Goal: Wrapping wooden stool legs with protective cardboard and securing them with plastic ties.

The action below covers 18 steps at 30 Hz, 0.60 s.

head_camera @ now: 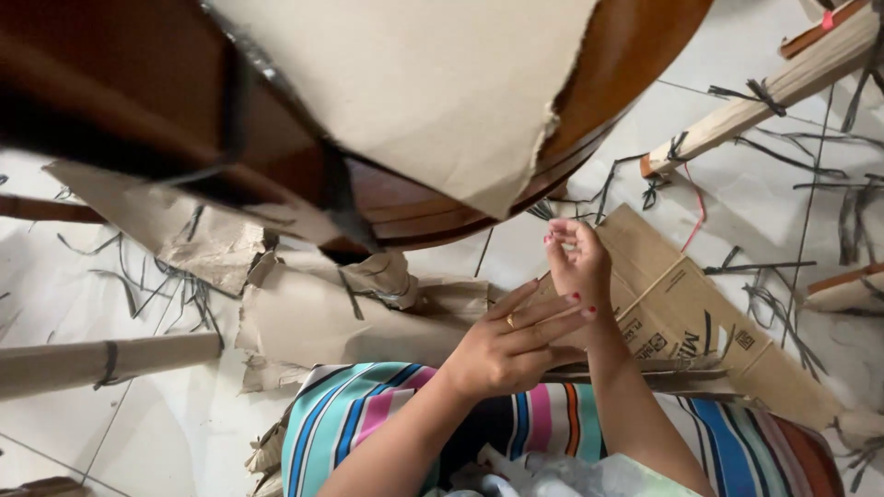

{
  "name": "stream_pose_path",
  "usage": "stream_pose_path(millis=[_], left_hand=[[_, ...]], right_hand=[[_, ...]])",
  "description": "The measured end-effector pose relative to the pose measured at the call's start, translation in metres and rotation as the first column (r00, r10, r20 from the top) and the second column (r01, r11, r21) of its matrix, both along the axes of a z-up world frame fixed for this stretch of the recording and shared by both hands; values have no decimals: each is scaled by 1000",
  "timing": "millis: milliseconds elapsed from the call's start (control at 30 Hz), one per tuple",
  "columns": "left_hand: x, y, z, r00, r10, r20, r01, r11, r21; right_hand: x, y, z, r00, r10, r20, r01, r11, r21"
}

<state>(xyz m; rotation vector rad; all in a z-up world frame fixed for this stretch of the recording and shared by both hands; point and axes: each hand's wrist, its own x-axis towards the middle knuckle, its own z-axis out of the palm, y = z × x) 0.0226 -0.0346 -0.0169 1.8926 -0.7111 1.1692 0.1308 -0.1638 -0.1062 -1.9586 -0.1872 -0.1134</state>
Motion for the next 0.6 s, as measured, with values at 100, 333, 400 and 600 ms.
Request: stream_pose_path(millis=[100, 333, 400, 600], left_hand=[[7, -6, -15, 994, -81, -73, 83, 996, 26], [8, 6, -25, 941, -191, -279, 252, 947, 199], [9, 9, -34, 908, -192, -372, 270, 948, 170], [19, 14, -54, 884, -81, -461, 145, 984, 104]], right_hand=[[22, -5, -13, 995, -63, 81, 57, 996, 71], [33, 17, -13, 994, -31, 103, 25, 998, 62], [29, 23, -20, 982, -31, 185, 21, 998, 58], [48, 29, -33, 930, -147, 338, 143, 989, 37]])
